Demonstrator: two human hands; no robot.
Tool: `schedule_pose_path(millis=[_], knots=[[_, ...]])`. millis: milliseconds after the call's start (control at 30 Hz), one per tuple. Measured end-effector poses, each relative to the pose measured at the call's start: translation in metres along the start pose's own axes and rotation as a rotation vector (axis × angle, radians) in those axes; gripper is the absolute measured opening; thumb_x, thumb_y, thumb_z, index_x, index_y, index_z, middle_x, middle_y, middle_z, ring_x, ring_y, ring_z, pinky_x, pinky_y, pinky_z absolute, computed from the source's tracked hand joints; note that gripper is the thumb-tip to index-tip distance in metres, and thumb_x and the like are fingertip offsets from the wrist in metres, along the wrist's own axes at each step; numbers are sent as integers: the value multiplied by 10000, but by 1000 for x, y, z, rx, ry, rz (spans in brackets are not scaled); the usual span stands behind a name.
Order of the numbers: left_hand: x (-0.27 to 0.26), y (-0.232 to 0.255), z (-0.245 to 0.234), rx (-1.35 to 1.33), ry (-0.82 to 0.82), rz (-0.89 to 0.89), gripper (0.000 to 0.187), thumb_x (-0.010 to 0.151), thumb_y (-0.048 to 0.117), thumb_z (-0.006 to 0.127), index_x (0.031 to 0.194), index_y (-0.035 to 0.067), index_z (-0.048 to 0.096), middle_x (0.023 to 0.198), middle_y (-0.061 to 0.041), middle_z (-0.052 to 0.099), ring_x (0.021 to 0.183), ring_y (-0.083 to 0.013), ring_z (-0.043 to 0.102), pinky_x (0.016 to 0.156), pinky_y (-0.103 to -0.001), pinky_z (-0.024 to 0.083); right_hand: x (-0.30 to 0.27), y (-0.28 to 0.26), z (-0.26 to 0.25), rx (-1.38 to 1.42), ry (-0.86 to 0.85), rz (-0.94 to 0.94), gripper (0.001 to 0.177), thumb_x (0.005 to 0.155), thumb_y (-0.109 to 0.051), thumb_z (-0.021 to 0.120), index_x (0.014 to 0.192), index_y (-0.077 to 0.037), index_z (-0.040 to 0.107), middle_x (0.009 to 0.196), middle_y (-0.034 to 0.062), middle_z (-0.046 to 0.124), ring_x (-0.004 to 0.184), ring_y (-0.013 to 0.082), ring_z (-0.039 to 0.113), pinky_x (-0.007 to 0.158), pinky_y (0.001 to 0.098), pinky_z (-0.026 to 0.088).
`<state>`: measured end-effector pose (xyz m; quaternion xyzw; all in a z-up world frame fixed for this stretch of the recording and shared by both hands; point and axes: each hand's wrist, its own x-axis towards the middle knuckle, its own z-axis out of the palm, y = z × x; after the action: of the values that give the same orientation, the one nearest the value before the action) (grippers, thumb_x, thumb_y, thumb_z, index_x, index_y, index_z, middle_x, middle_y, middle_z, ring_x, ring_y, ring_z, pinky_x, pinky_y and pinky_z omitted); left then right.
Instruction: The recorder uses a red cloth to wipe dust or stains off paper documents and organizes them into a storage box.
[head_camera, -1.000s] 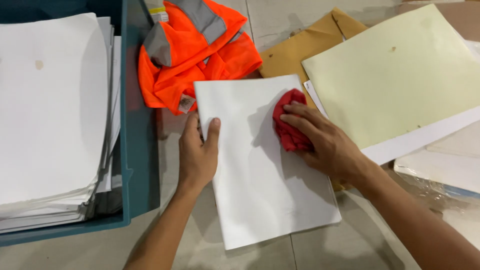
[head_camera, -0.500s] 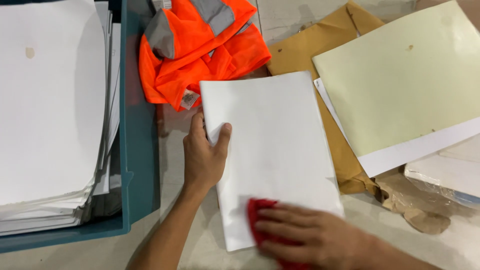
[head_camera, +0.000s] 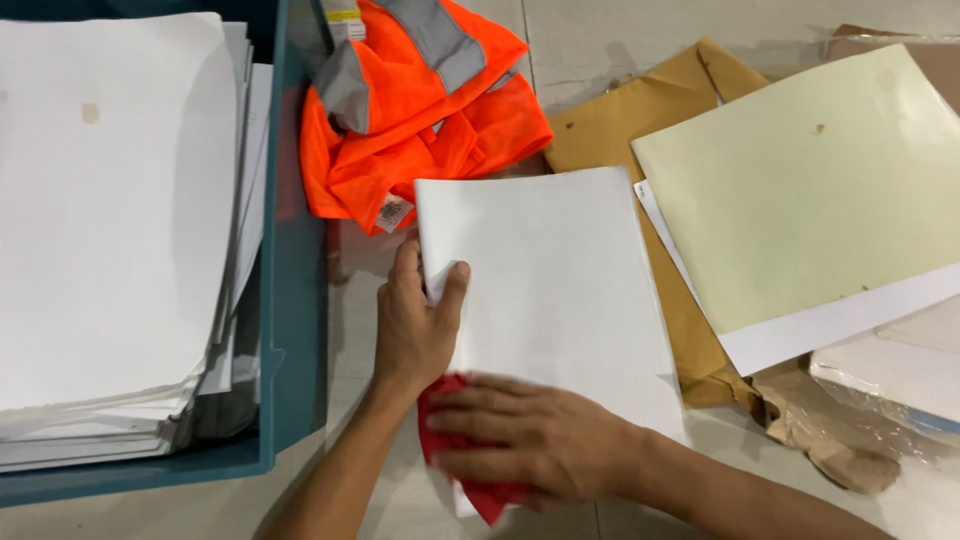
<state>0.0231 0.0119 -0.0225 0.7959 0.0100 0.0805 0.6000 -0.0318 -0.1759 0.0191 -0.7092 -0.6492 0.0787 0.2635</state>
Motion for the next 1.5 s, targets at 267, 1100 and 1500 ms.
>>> schedule_pose_path(millis=[267, 1100, 1500], knots=[[0, -5, -1, -6, -26, -44, 363, 991, 292, 643, 1174, -12, 572, 798, -87, 730, 673, -142, 680, 599, -328, 541, -50, -23, 11, -98, 41, 70, 417, 1022, -206, 652, 1424, -120, 581, 1581, 126, 551, 1547, 338, 495, 1321, 482, 382], [1, 4, -1, 34, -26, -152, 384, 974, 287, 650, 1202, -16, 593, 844, -120, 739, 723, -172, 674, 650, -337, 543, -51, -8, -11, -146, 165, 98, 520, 912, -83, 699, 1417, 2, 609, 1521, 175, 576, 1447, 330, 554, 1205, 430, 478], [2, 1, 1, 19, -12, -115, 455, 1029, 315, 558, 1359, 1, 560, 880, -109, 738, 709, -133, 648, 652, -312, 522, -41, -6, -5, -311, 174, 225, 575, 835, -116, 736, 1389, -22, 619, 1476, 145, 610, 1435, 302, 547, 1178, 416, 501]])
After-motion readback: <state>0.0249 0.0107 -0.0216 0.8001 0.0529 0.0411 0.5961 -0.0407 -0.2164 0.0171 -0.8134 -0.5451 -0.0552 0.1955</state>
